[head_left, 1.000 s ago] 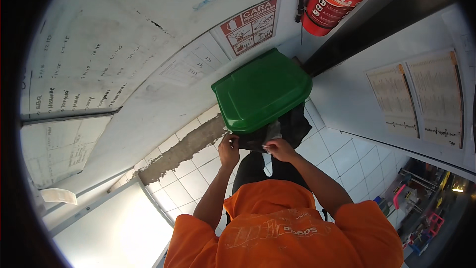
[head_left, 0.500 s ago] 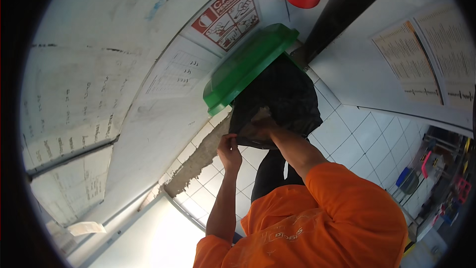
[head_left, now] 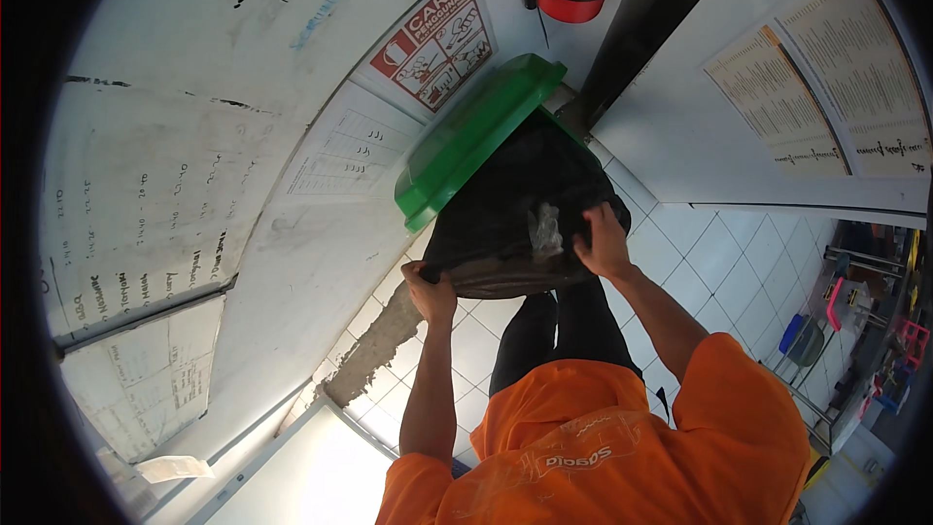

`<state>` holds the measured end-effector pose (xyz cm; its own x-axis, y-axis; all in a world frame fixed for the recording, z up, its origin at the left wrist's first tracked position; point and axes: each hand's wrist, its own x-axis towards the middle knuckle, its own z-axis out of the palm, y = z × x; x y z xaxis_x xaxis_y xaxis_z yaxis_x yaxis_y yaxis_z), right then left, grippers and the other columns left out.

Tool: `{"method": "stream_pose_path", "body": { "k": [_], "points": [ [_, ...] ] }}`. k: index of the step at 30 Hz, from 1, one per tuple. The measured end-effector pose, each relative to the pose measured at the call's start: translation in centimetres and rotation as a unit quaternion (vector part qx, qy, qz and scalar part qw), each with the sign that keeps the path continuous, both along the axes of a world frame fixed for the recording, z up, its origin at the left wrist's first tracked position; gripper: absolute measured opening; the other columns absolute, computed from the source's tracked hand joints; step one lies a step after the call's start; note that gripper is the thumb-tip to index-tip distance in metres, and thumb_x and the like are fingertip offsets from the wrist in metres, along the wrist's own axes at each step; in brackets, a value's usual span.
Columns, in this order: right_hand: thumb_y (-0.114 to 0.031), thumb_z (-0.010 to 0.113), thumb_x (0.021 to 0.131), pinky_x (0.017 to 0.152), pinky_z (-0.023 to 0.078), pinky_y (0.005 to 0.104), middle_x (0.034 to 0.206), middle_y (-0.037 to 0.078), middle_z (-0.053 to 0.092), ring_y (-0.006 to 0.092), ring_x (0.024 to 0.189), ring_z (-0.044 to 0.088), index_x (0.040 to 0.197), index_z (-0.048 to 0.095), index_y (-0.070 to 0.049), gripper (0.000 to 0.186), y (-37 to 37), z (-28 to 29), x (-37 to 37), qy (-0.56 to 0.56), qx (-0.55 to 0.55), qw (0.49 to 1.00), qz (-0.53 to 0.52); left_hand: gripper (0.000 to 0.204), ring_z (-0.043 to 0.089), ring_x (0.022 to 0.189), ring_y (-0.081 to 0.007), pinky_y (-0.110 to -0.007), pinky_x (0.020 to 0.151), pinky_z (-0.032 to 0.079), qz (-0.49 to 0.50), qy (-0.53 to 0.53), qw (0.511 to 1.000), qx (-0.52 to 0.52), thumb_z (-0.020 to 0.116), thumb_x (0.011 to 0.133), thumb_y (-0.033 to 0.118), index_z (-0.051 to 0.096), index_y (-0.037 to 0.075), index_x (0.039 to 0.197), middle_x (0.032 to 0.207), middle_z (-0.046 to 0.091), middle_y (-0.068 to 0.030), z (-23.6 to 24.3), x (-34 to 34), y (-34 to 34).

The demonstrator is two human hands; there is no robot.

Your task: The person places portions of rice and meat into containers, cuts a fried food item into strips using a knife on a yellow cutting board, and arranges the items into several takeaway boxes before disposing of a used plastic glove in a trash bin.

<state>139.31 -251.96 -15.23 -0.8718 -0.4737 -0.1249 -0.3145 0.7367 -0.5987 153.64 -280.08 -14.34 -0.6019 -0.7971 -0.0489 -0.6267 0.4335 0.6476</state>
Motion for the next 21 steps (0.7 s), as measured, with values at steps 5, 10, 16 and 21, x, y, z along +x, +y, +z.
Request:
{"method": "stream_pose_path", "body": {
  "k": [5, 10, 16, 21],
  "points": [
    [-0.008, 0.069, 0.071, 0.083, 0.051, 0.0423, 0.124, 0.019, 0.049, 0.0374, 0.102, 0.059, 0.111, 0.059, -0.004, 0.041, -2.8, -4.0, 2.7, 0.097, 0.024, 0.967, 0.233, 0.02, 0.062, 0.09, -0.0411, -0.049, 0.077, 0.046, -0.062, -0.052, 0.994, 0.068, 0.07, 0.077, 0.008, 0.058, 0.003, 0.093, 0.09, 0.065, -0.0213, 0.0, -1.0, -0.3],
    [-0.005, 0.063, 0.077, 0.091, 0.049, 0.0466, 0.13, 0.02, 0.05, 0.0405, 0.106, 0.059, 0.108, 0.059, 0.001, 0.033, -8.8, -4.2, 8.4, -0.164, -0.015, 0.95, 0.264, 0.016, 0.063, 0.084, -0.04, -0.047, 0.074, 0.048, -0.018, -0.027, 0.999, 0.042, 0.069, 0.079, 0.011, 0.061, 0.003, 0.09, 0.086, 0.066, -0.0198, -0.7, -0.7, -0.4],
    [-0.006, 0.057, 0.079, 0.092, 0.049, 0.0445, 0.122, 0.025, 0.059, 0.0394, 0.107, 0.06, 0.116, 0.057, 0.003, 0.038, -10.7, -6.1, -0.1, -0.298, 0.142, 0.933, 0.145, 0.038, 0.063, 0.082, -0.0391, -0.046, 0.073, 0.048, -0.069, -0.009, 0.996, 0.063, 0.077, 0.074, 0.02, 0.058, 0.002, 0.101, 0.084, 0.065, -0.019, 1.4, -1.7, 0.8],
    [-0.01, 0.057, 0.078, 0.096, 0.046, 0.0439, 0.113, 0.02, 0.065, 0.0358, 0.114, 0.057, 0.117, 0.06, -0.005, 0.039, -5.1, 0.5, 2.2, -0.223, -0.016, 0.956, 0.19, 0.042, 0.063, 0.074, -0.0249, -0.04, 0.065, 0.051, -0.231, -0.077, 0.924, 0.294, 0.077, 0.072, 0.015, 0.062, -0.004, 0.107, 0.084, 0.067, -0.0123, -4.2, 2.4, -5.5]
  ]
}}
